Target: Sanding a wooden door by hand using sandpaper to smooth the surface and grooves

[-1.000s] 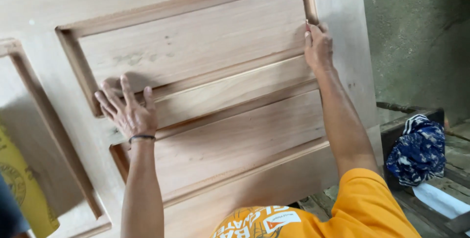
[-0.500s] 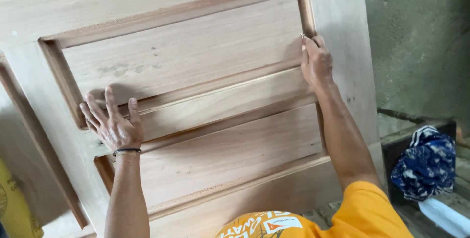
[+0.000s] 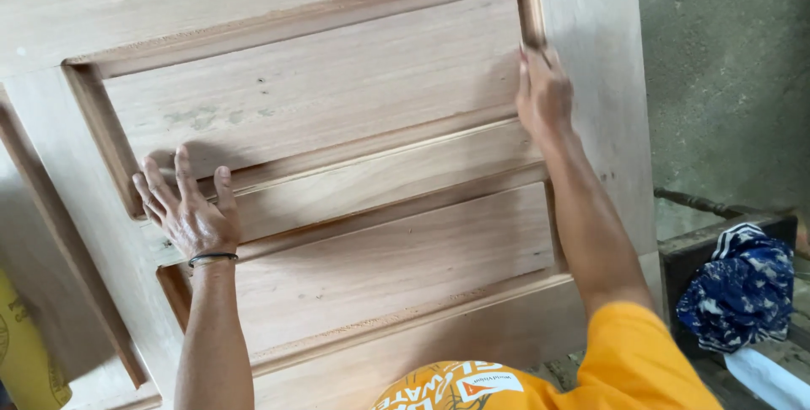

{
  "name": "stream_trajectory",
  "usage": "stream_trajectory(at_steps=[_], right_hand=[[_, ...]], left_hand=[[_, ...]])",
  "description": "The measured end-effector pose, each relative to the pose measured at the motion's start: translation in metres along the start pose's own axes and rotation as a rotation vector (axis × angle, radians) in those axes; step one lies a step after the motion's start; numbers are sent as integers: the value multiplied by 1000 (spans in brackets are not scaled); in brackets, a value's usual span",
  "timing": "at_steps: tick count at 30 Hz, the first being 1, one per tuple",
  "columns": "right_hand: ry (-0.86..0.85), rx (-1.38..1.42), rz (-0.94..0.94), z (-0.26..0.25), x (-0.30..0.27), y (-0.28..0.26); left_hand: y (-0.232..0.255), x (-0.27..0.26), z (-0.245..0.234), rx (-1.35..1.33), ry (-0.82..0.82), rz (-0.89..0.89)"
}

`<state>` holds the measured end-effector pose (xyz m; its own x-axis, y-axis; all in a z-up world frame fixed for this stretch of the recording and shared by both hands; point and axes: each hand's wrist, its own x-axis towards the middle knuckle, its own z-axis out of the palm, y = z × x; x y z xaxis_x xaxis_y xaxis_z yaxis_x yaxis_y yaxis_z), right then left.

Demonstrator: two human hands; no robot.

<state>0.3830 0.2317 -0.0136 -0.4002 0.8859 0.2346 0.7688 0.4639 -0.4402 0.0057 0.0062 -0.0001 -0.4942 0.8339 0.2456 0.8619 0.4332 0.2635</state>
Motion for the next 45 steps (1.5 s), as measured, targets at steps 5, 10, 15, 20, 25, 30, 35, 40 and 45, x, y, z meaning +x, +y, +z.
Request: stream_trajectory(at_steps=[5,10,15,20,25,30,35,40,45], right_hand=[[-58,-196,86,38,73,32],[-290,-183,325,-14,5,-23],[-392,-382,383,-25,28,-48],[-125,-219,255,24,88,13],[-313,400,683,-9,17,-17],[-344,-440,327,1,32,-8],[-87,-52,56,66,80,93],[-219,-273,223,6,-16,29],[-183,-129,190,40,32,58]], left_hand=[[2,-1,-1,-27,9,-6],[1,0,0,-17,47,21],[-5,-1,3,86,-9,-34],[-19,-2,8,-32,-93,-187],[-15,-4,-5,39,-20,-193],[-13,-4,-5,34,-76,-224],[-13,-5,-5,4,-84,-218],[-11,-4,-10,7,-48,-203],[-14,-5,-5,-11,-5,-184]])
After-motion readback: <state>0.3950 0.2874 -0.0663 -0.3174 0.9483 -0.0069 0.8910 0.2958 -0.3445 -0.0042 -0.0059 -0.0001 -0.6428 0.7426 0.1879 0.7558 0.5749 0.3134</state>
